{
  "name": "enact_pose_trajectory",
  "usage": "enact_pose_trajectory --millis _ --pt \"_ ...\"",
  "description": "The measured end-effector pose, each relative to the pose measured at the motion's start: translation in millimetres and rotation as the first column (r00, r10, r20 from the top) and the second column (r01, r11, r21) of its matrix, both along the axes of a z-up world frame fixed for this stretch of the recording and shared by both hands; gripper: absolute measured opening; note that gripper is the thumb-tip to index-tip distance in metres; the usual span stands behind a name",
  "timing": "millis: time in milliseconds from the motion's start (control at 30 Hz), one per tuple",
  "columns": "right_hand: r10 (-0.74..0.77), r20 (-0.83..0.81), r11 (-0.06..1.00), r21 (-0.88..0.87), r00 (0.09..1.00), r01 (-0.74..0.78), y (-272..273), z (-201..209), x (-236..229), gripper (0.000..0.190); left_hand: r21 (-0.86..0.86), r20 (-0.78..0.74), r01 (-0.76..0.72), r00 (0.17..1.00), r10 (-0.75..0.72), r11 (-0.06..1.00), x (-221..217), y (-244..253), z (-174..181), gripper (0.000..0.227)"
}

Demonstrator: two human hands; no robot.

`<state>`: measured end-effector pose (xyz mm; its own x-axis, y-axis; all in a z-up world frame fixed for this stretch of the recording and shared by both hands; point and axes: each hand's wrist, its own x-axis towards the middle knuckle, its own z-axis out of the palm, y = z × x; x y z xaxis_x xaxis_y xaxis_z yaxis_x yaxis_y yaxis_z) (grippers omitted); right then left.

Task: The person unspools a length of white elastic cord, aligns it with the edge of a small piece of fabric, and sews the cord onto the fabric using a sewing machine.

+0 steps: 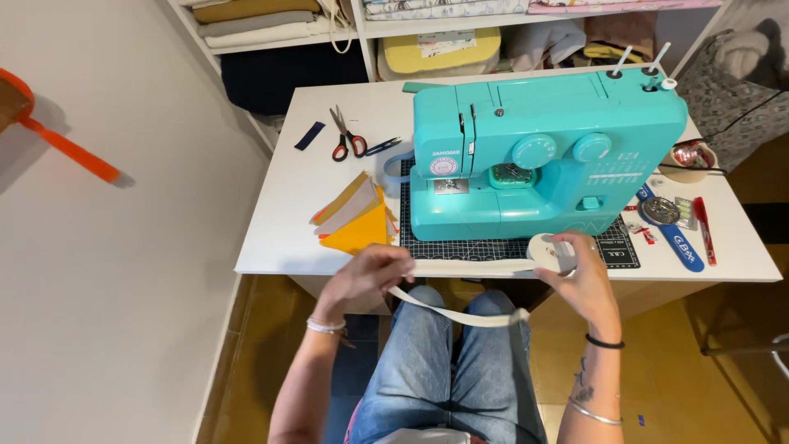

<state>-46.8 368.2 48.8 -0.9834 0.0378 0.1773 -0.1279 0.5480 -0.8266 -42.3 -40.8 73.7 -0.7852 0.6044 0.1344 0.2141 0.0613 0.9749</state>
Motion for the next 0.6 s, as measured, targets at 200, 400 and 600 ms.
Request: enact_pose_trajectory --millis 200,400,600 --pt "-0.186 0.077 0.972 0.159 0.980 0.172 -3 -26 -7 0.058 0.101 0.047 -0.236 0.972 0.232 0.967 -6 -54 -5 0.022" --pt "-0.160 -0.081 0.941 0.289 0.984 0.176 -21 -2 12 0.061 -0.056 -0.058 -0.271 0.962 0.268 0.961 -4 10 37 0.018" --pt "0.423 -0.244 0.901 0.215 0.873 -0.377 -104 63 14 0.051 -0.285 -0.407 -0.213 0.910 0.084 0.935 -24 91 53 0.009"
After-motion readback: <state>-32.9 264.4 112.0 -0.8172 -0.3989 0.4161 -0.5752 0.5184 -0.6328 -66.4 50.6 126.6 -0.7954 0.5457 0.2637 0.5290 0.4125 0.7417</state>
